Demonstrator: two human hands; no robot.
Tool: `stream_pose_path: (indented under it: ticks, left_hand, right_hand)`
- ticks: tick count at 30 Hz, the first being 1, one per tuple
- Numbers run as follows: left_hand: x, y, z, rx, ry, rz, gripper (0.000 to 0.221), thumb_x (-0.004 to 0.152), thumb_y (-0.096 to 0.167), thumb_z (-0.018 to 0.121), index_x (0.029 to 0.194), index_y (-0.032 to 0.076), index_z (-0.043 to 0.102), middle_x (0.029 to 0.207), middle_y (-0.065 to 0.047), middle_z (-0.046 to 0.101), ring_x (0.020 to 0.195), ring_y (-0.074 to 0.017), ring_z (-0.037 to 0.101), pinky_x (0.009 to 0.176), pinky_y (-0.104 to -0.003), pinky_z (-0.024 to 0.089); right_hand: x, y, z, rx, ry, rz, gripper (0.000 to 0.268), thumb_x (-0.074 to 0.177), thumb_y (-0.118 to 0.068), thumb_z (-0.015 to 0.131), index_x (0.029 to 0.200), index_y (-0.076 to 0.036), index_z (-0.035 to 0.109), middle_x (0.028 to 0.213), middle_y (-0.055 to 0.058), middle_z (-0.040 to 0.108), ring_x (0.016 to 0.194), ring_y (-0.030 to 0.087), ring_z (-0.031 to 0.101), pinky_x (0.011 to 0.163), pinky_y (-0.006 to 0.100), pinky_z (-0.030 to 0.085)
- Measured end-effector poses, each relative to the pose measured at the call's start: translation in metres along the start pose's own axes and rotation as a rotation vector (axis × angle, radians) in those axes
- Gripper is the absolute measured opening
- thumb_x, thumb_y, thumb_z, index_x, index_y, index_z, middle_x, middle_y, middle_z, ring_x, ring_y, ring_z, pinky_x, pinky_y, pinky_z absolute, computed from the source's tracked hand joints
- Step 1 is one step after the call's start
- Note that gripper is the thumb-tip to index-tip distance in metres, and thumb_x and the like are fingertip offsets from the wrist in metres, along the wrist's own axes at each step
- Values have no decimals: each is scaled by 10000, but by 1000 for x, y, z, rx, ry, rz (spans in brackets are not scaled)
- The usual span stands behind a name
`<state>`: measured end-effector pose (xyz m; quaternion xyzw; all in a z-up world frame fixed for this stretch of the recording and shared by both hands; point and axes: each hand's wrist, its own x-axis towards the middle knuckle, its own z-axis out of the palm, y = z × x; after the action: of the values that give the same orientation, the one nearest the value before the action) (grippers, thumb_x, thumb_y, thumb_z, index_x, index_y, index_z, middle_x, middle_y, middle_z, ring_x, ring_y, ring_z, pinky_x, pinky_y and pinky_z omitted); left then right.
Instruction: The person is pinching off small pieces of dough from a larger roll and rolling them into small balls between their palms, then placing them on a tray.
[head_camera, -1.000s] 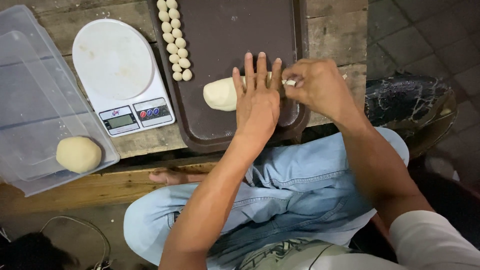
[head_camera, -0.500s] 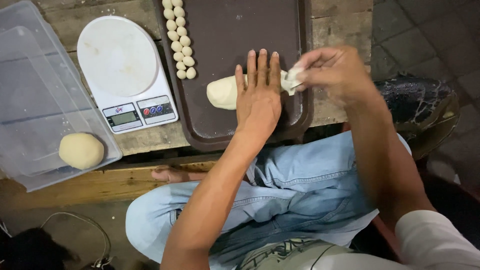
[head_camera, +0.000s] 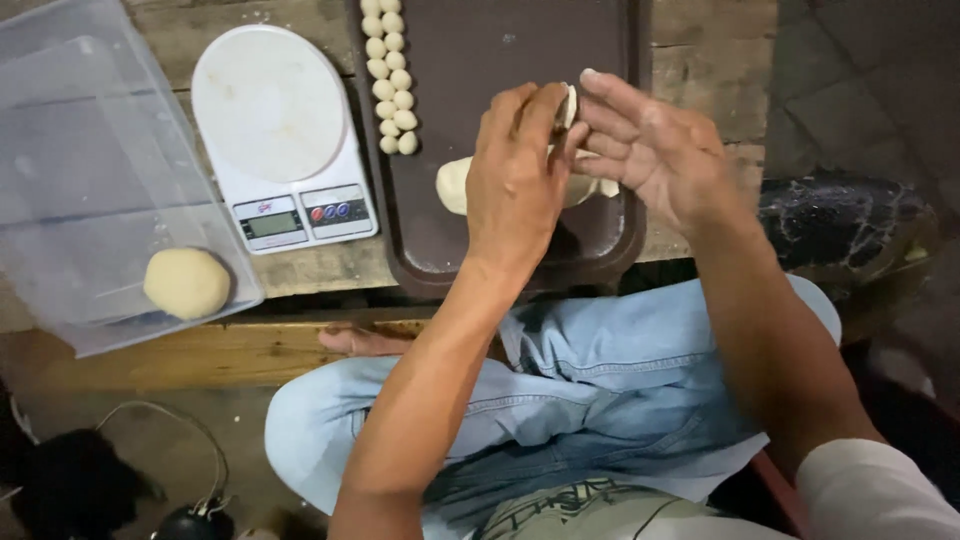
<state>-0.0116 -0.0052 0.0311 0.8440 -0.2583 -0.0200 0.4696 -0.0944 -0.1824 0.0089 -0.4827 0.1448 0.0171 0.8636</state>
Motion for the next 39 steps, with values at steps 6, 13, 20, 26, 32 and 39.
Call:
stream_pose_path:
  ticks: [6, 13, 20, 26, 32, 39]
  left_hand:
    - [24, -47, -38, 7, 132, -70, 149, 991, 97, 627, 1125, 72, 687, 1111, -78, 643, 989, -247, 680, 869, -357, 564]
    - [32, -115, -104, 221, 345, -228, 278, 858, -97, 633, 1130, -84, 686, 998, -167, 667, 780, -207, 698, 713, -301, 603]
    - [28, -143, -131, 402, 426, -163, 286, 848, -78, 754, 1123, -46, 683, 996, -150, 666, 834, -250, 686, 663, -351, 585]
    - [35, -146, -95, 479, 219, -307, 261, 891, 12, 735, 1151, -9, 758, 1115, -153, 568, 933, -263, 616, 773, -362, 579]
    - [23, -86, -81, 13, 138, -222, 148, 869, -53, 595, 986, -29, 683, 823, -117, 696, 684, -190, 631, 639, -328, 545]
    - [-1, -18, -25, -342, -73, -422, 160, 849, 128, 820, 1003, 109, 783, 894, -144, 767, 872, -302, 780, 727, -349, 629]
  right_hand:
    - [3, -9, 9, -265, 11, -14, 586, 1077, -341, 404, 1503, 62, 401, 1486, 316, 526, 1368, 411, 585, 1059, 470, 573]
    - [4, -8, 12, -307, 174, -66, 419, 1074, -232, 539, 1396, 35, 554, 1320, 241, 670, 1187, 307, 720, 962, 341, 650]
    - [4, -12, 12, -314, 249, -86, 349, 1060, -171, 581, 1352, 20, 597, 1263, 215, 704, 1106, 253, 750, 907, 287, 669]
    - [8, -9, 20, -441, 265, -122, 263, 1047, -133, 621, 1283, -22, 657, 1169, 161, 732, 1025, 223, 752, 885, 288, 660]
    - [7, 9, 46, -469, 178, -129, 341, 932, 68, 700, 1267, 14, 663, 1155, 162, 741, 976, 171, 717, 864, 228, 624]
    - [18, 33, 30, -534, 171, -396, 375, 809, 56, 903, 1145, 77, 737, 1036, 187, 701, 907, 186, 712, 750, 307, 650]
